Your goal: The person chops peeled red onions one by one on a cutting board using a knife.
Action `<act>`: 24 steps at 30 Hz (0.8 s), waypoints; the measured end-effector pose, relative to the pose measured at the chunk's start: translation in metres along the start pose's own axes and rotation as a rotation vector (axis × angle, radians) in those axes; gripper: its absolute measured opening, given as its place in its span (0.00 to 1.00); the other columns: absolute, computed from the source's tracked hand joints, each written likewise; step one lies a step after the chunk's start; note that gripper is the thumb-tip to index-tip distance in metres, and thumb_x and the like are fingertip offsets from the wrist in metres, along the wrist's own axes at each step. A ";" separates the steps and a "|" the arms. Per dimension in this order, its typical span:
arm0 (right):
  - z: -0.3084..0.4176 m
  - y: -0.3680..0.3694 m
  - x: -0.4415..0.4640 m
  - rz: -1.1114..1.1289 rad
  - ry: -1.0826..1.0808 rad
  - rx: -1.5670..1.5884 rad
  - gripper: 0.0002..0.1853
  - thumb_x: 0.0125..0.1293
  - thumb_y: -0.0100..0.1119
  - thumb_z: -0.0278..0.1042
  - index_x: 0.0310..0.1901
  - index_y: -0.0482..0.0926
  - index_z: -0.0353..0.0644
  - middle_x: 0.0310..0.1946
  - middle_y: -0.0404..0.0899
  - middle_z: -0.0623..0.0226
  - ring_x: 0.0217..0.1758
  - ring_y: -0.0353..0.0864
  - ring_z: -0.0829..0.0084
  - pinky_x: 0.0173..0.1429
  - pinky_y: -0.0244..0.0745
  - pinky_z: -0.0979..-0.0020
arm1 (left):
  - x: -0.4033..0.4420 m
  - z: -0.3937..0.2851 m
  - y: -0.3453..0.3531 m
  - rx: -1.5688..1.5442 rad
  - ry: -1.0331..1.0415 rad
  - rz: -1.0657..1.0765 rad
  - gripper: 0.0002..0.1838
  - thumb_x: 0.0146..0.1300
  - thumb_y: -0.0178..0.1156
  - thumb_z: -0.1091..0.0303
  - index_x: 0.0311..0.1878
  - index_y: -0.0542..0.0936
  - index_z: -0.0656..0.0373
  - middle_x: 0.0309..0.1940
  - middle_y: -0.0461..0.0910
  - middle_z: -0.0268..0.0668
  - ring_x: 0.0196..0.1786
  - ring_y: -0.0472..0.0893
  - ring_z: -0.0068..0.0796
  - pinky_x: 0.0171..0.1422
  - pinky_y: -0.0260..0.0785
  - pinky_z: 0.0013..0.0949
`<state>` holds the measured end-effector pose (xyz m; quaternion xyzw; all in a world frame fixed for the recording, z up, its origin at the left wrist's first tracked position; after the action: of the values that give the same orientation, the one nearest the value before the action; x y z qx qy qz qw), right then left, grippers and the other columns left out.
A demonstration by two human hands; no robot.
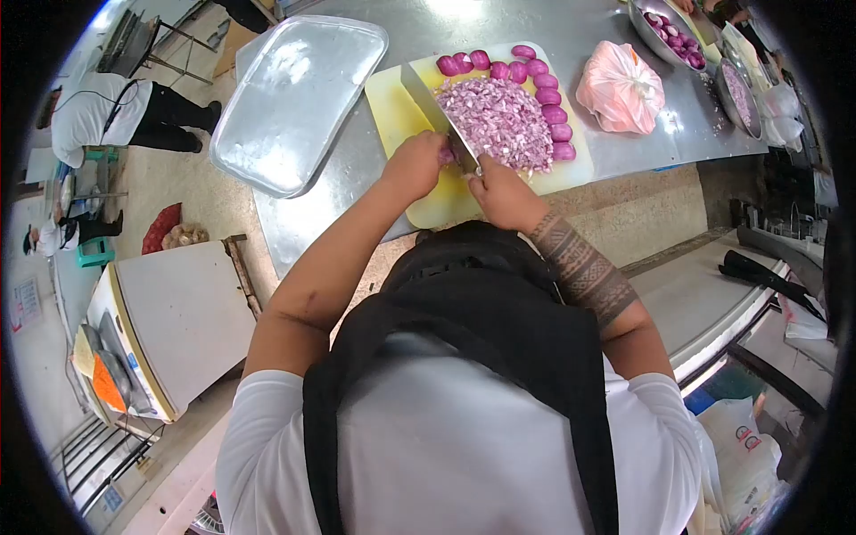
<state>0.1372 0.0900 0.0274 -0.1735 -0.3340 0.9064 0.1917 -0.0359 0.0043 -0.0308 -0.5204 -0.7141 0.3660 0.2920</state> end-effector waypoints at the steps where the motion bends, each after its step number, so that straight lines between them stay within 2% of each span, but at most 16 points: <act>1: -0.001 0.002 0.005 -0.024 -0.004 -0.003 0.17 0.75 0.56 0.39 0.47 0.74 0.28 0.41 0.82 0.33 0.49 0.82 0.32 0.54 0.75 0.42 | 0.002 0.000 -0.001 0.004 -0.002 -0.009 0.09 0.67 0.60 0.72 0.48 0.80 0.63 0.45 0.83 0.53 0.51 0.83 0.58 0.57 0.75 0.54; 3: 0.011 -0.015 0.000 0.087 0.073 0.065 0.18 0.75 0.57 0.40 0.48 0.74 0.28 0.40 0.82 0.32 0.49 0.82 0.32 0.54 0.75 0.41 | -0.002 0.000 -0.001 0.009 -0.008 -0.007 0.08 0.67 0.60 0.72 0.47 0.81 0.63 0.45 0.83 0.53 0.51 0.83 0.58 0.56 0.75 0.55; 5: 0.011 -0.011 0.003 0.089 0.080 0.082 0.18 0.75 0.57 0.40 0.49 0.74 0.28 0.40 0.82 0.32 0.49 0.82 0.32 0.55 0.74 0.41 | -0.002 0.000 -0.002 -0.021 -0.023 -0.024 0.08 0.66 0.61 0.71 0.46 0.81 0.63 0.44 0.84 0.53 0.50 0.83 0.58 0.56 0.75 0.55; 7: -0.007 0.021 0.005 -0.015 0.027 0.051 0.19 0.76 0.57 0.41 0.49 0.74 0.28 0.40 0.82 0.32 0.49 0.82 0.33 0.55 0.74 0.41 | -0.004 -0.005 -0.003 -0.051 -0.038 -0.021 0.07 0.66 0.62 0.71 0.44 0.82 0.62 0.42 0.85 0.52 0.49 0.83 0.58 0.55 0.75 0.55; 11: 0.021 -0.014 0.002 0.104 0.024 -0.002 0.19 0.78 0.55 0.41 0.51 0.73 0.27 0.44 0.81 0.31 0.50 0.82 0.33 0.56 0.75 0.42 | -0.007 -0.007 -0.007 -0.081 -0.100 -0.027 0.06 0.65 0.63 0.72 0.43 0.82 0.62 0.40 0.85 0.52 0.48 0.84 0.58 0.55 0.75 0.56; 12: 0.015 -0.005 0.003 0.083 0.034 0.001 0.19 0.77 0.55 0.41 0.50 0.73 0.27 0.45 0.81 0.30 0.50 0.82 0.33 0.56 0.75 0.42 | -0.006 -0.007 -0.008 -0.086 -0.114 -0.037 0.06 0.65 0.63 0.72 0.43 0.82 0.62 0.40 0.85 0.53 0.48 0.84 0.59 0.55 0.75 0.56; 14: -0.003 0.022 0.002 0.036 0.060 0.001 0.19 0.77 0.55 0.40 0.50 0.74 0.26 0.46 0.81 0.30 0.50 0.82 0.33 0.56 0.75 0.42 | -0.006 -0.007 -0.009 -0.091 -0.093 -0.023 0.07 0.64 0.64 0.71 0.42 0.82 0.63 0.40 0.85 0.53 0.49 0.84 0.59 0.55 0.75 0.56; 17: 0.026 -0.011 -0.001 0.080 0.026 0.010 0.19 0.77 0.55 0.40 0.48 0.74 0.26 0.46 0.81 0.30 0.51 0.82 0.33 0.56 0.74 0.41 | -0.007 -0.001 -0.005 -0.082 -0.113 -0.007 0.09 0.64 0.65 0.71 0.45 0.83 0.64 0.43 0.87 0.53 0.51 0.85 0.59 0.56 0.76 0.54; 21: 0.005 0.019 -0.006 0.013 0.059 0.022 0.18 0.76 0.56 0.39 0.47 0.75 0.27 0.44 0.81 0.31 0.50 0.82 0.33 0.55 0.74 0.41 | -0.007 -0.006 -0.013 -0.118 -0.155 0.034 0.11 0.64 0.66 0.71 0.47 0.83 0.64 0.46 0.86 0.52 0.53 0.84 0.57 0.59 0.76 0.52; 24: -0.008 0.014 0.002 -0.008 0.030 0.061 0.17 0.75 0.56 0.40 0.47 0.75 0.30 0.41 0.82 0.33 0.49 0.83 0.34 0.54 0.74 0.41 | -0.014 -0.007 -0.019 -0.027 -0.061 0.018 0.11 0.63 0.65 0.71 0.47 0.84 0.63 0.48 0.85 0.52 0.55 0.83 0.56 0.62 0.75 0.52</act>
<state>0.1363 0.0857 0.0121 -0.1801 -0.3041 0.9126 0.2053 -0.0368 -0.0108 -0.0120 -0.5193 -0.7229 0.3744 0.2599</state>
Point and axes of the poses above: each hand's wrist, its own x-axis towards the middle knuckle, its own y-axis out of the palm, z = x × y, the point moved 3 cm from there along x, towards the middle knuckle
